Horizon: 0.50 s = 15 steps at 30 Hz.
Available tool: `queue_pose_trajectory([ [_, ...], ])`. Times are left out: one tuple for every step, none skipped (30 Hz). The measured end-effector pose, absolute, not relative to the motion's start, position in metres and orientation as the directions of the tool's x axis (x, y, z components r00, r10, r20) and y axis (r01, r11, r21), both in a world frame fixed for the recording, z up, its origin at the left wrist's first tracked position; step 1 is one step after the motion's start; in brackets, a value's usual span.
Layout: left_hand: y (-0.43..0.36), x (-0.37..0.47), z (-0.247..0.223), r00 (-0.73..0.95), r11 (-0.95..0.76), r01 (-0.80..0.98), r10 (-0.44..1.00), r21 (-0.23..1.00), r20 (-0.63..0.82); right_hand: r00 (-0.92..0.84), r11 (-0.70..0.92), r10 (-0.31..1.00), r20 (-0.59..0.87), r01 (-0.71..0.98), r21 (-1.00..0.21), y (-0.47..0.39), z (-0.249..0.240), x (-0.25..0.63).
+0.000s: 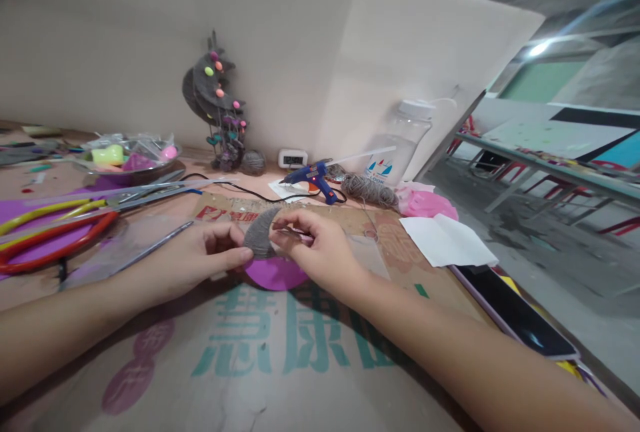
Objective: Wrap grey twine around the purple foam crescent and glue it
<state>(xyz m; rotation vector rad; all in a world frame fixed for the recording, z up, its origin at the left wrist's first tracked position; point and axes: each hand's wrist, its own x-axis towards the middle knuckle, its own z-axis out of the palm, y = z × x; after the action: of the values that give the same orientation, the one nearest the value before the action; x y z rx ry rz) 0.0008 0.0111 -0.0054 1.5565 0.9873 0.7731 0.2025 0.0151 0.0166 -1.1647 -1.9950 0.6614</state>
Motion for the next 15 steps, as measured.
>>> queue_pose_trajectory([
  [0.011,0.001,-0.005,0.459,-0.072,0.194,0.888,0.978,-0.026,-0.329,0.419,0.901,0.284,0.487,-0.766,0.016,0.018,0.201],
  [0.010,0.001,-0.004,0.474,-0.076,0.200,0.880,0.977,-0.028,-0.331,0.391,0.909,0.255,0.458,-0.798,0.018,0.020,0.201],
  [0.010,0.001,-0.004,0.484,-0.081,0.211,0.875,0.974,-0.032,-0.340,0.370,0.911,0.232,0.429,-0.824,0.019,0.021,0.200],
  [0.010,0.001,-0.004,0.490,-0.087,0.225,0.871,0.970,-0.035,-0.355,0.349,0.911,0.209,0.398,-0.848,0.021,0.021,0.200],
  [0.010,0.001,-0.003,0.492,-0.093,0.240,0.870,0.966,-0.039,-0.373,0.322,0.910,0.179,0.366,-0.873,0.022,0.021,0.201],
  [0.009,0.002,-0.003,0.490,-0.097,0.250,0.871,0.963,-0.039,-0.397,0.284,0.907,0.140,0.332,-0.900,0.023,0.020,0.201],
  [0.009,0.002,-0.003,0.489,-0.100,0.251,0.871,0.963,-0.037,-0.421,0.233,0.902,0.092,0.297,-0.926,0.024,0.019,0.202],
  [0.009,0.001,-0.003,0.491,-0.102,0.244,0.871,0.964,-0.032,-0.443,0.176,0.896,0.044,0.262,-0.949,0.024,0.018,0.203],
  [0.009,0.001,-0.003,0.494,-0.105,0.230,0.869,0.967,-0.023,-0.461,0.116,0.887,-0.002,0.229,-0.967,0.025,0.016,0.204],
  [0.009,0.001,-0.004,0.495,-0.110,0.214,0.869,0.971,-0.010,-0.478,0.061,0.877,-0.041,0.196,-0.979,0.026,0.014,0.205],
  [0.009,0.001,-0.004,0.495,-0.116,0.200,0.869,0.973,0.002,-0.496,0.012,0.865,-0.072,0.164,-0.986,0.026,0.011,0.206],
  [0.009,0.000,-0.004,0.492,-0.121,0.191,0.870,0.974,0.011,-0.515,-0.028,0.852,-0.093,0.133,-0.991,0.027,0.009,0.206],
  [0.010,0.000,-0.004,0.488,-0.124,0.189,0.873,0.974,0.016,-0.531,-0.059,0.841,-0.107,0.108,-0.992,0.028,0.006,0.207],
  [0.010,0.000,-0.005,0.483,-0.125,0.189,0.876,0.974,0.019,-0.542,-0.083,0.832,-0.117,0.088,-0.993,0.029,0.004,0.207],
  [0.010,-0.001,-0.005,0.481,-0.125,0.191,0.877,0.974,0.018,-0.546,-0.101,0.829,-0.124,0.073,-0.992,0.030,0.002,0.207],
])
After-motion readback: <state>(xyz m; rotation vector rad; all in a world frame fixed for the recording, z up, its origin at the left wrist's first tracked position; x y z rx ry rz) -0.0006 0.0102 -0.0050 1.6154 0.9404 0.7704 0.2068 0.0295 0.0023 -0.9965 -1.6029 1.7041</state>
